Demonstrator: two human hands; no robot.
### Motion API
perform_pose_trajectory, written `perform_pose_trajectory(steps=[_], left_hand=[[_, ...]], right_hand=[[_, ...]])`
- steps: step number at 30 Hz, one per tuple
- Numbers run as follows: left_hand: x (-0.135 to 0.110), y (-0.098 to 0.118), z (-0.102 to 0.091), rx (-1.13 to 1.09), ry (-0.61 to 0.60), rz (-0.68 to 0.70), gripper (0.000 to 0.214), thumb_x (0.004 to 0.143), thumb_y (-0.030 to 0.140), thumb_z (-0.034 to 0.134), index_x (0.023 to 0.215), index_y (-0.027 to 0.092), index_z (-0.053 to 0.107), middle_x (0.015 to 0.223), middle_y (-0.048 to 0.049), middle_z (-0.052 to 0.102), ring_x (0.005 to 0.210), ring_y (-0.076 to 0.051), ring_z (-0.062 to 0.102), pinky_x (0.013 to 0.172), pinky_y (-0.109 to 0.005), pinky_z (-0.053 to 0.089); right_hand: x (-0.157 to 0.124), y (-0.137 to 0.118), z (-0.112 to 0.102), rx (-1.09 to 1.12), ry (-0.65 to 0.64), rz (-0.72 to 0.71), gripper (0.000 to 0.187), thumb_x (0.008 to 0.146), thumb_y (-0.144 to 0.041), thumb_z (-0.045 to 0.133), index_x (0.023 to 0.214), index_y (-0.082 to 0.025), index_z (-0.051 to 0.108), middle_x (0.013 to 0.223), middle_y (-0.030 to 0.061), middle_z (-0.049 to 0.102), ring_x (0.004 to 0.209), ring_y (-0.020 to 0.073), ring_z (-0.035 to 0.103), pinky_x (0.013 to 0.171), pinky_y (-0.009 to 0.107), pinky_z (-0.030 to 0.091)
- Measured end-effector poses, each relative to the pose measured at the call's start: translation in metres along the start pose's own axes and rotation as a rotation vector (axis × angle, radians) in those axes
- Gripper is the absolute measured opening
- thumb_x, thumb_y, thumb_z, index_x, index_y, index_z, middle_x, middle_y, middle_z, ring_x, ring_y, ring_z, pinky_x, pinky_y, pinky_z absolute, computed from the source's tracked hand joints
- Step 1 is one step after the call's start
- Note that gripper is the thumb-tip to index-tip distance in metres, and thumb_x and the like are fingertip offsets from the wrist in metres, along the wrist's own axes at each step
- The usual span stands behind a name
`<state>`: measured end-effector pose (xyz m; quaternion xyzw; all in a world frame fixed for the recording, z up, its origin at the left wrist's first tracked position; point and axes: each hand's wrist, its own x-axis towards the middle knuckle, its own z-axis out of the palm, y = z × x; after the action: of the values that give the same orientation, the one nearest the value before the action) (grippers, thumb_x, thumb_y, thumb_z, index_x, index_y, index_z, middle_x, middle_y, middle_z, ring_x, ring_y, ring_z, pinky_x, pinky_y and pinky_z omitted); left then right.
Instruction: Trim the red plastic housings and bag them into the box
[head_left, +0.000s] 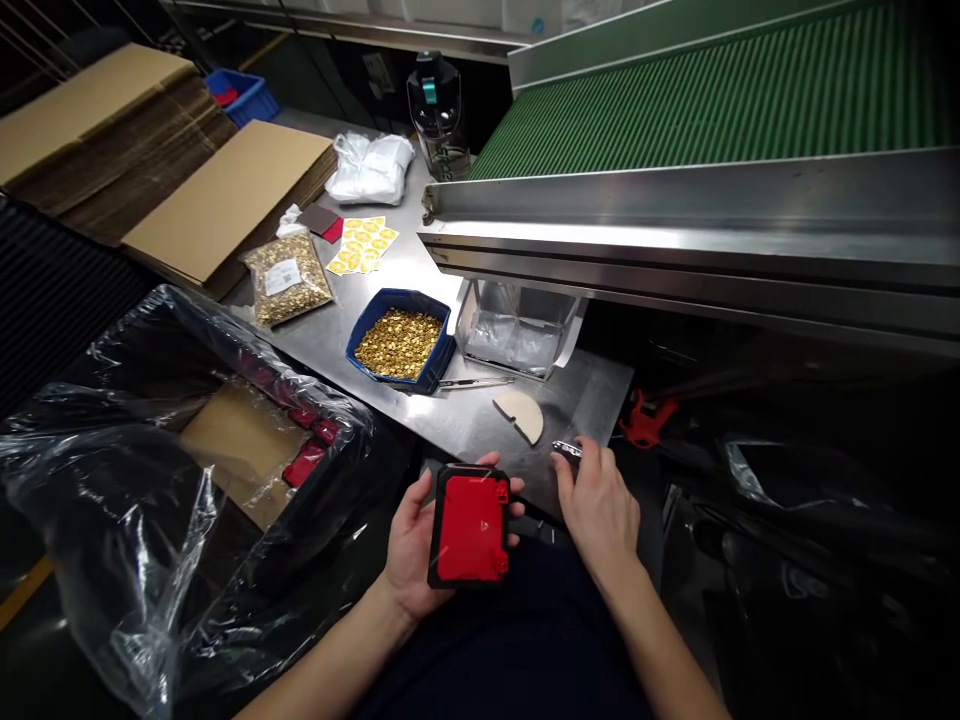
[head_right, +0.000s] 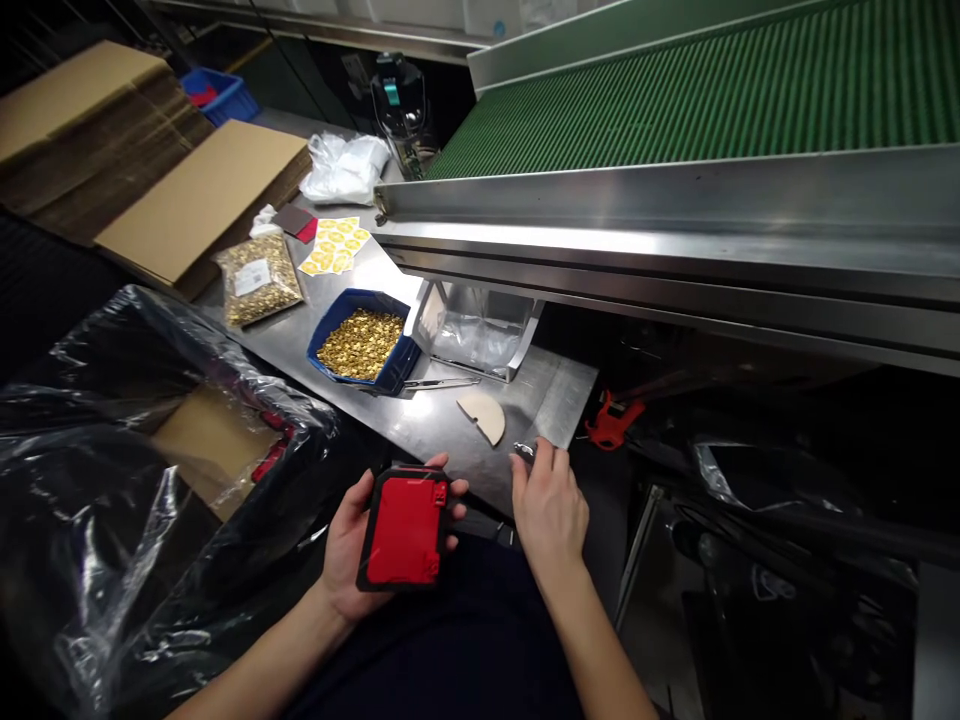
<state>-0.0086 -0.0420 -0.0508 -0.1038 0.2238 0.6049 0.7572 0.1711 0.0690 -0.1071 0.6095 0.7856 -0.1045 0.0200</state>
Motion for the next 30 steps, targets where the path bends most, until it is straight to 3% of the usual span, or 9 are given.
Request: perform_pose_trajectory(steps=[3,6,11,16,20,22,25,27,30], left_hand=[[-0.002,-0.001,-0.003,0.006,-0.039,0.005,0.08,0.092,0.065,0.052,0.151,0.014,0.039,0.143,-0.0236,0.053,0.124,-0.038,0.057,0.106,-0.052,0.042],[-0.005,-0.002,-0.008,0.012,-0.06,0.018,0.081,0.088,0.063,0.06,0.149,0.012,0.042,0.146,-0.023,0.051,0.129,-0.041,0.054,0.115,-0.056,0.032],[-0.011,-0.003,-0.014,0.024,-0.019,-0.005,0.077,0.09,0.053,0.058,0.147,0.003,0.043,0.156,-0.0247,0.038,0.141,-0.042,0.04,0.118,-0.052,0.03],[-0.025,-0.005,-0.013,0.043,0.036,-0.018,0.072,0.089,0.037,0.056,0.153,0.013,0.033,0.152,-0.0251,0.044,0.136,-0.045,0.047,0.115,-0.059,0.029],[-0.039,-0.006,-0.014,0.033,0.117,0.008,0.069,0.088,0.032,0.054,0.152,0.015,0.033,0.153,-0.0228,0.043,0.134,-0.045,0.049,0.106,-0.055,0.042],[-0.042,-0.006,-0.014,0.054,0.156,0.005,0.066,0.09,0.035,0.055,0.15,0.014,0.037,0.149,-0.0245,0.049,0.126,-0.044,0.057,0.098,-0.052,0.049],[-0.042,-0.007,-0.011,0.127,0.246,0.008,0.058,0.096,0.045,0.053,0.144,0.013,0.044,0.137,-0.0248,0.06,0.107,-0.039,0.069,0.085,-0.044,0.055],[-0.04,-0.008,-0.009,0.159,0.288,-0.024,0.057,0.098,0.051,0.051,0.141,0.014,0.048,0.13,-0.0238,0.064,0.101,-0.035,0.072,0.082,-0.041,0.056],[-0.037,-0.011,-0.006,0.182,0.301,-0.088,0.058,0.098,0.056,0.049,0.139,0.015,0.05,0.125,-0.0234,0.067,0.094,-0.033,0.073,0.081,-0.042,0.057]], right_hand=[[0.011,-0.002,-0.006,-0.017,0.018,-0.038,0.029,0.103,-0.036,0.047,0.123,-0.017,0.055,0.11,0.0124,0.063,0.097,0.0289,0.063,0.071,0.035,0.042],[0.023,-0.011,-0.013,-0.011,0.052,-0.066,0.035,0.103,-0.037,0.047,0.128,-0.014,0.053,0.122,0.0172,0.058,0.107,0.033,0.057,0.083,0.041,0.041],[0.056,-0.047,-0.015,0.078,0.003,-0.162,0.039,0.098,-0.037,0.056,0.129,-0.013,0.054,0.113,0.0172,0.063,0.108,0.0329,0.055,0.093,0.043,0.039],[0.075,-0.064,-0.018,0.256,-0.093,-0.194,0.019,0.092,-0.029,0.061,0.106,-0.015,0.061,0.109,0.0164,0.062,0.108,0.0321,0.058,0.094,0.042,0.043],[0.032,-0.035,-0.034,0.489,-0.229,-0.24,0.024,0.1,-0.038,0.046,0.112,-0.021,0.057,0.105,0.0082,0.064,0.095,0.0223,0.066,0.083,0.033,0.052],[-0.003,-0.015,-0.044,0.7,-0.398,-0.263,0.031,0.104,-0.042,0.036,0.123,-0.023,0.05,0.098,0.0044,0.067,0.08,0.017,0.069,0.072,0.027,0.055],[-0.054,0.005,-0.059,1.089,-0.714,-0.204,0.031,0.105,-0.042,0.037,0.13,-0.024,0.041,0.092,0.0022,0.07,0.07,0.0148,0.069,0.067,0.025,0.054],[-0.075,0.008,-0.067,1.032,-0.754,-0.294,0.024,0.104,-0.037,0.042,0.126,-0.025,0.043,0.09,0.0007,0.069,0.073,0.0151,0.068,0.068,0.025,0.052],[-0.088,0.005,-0.075,0.749,-0.669,-0.66,0.014,0.1,-0.022,0.044,0.113,-0.024,0.05,0.092,0.0013,0.067,0.075,0.0166,0.064,0.067,0.027,0.046]])
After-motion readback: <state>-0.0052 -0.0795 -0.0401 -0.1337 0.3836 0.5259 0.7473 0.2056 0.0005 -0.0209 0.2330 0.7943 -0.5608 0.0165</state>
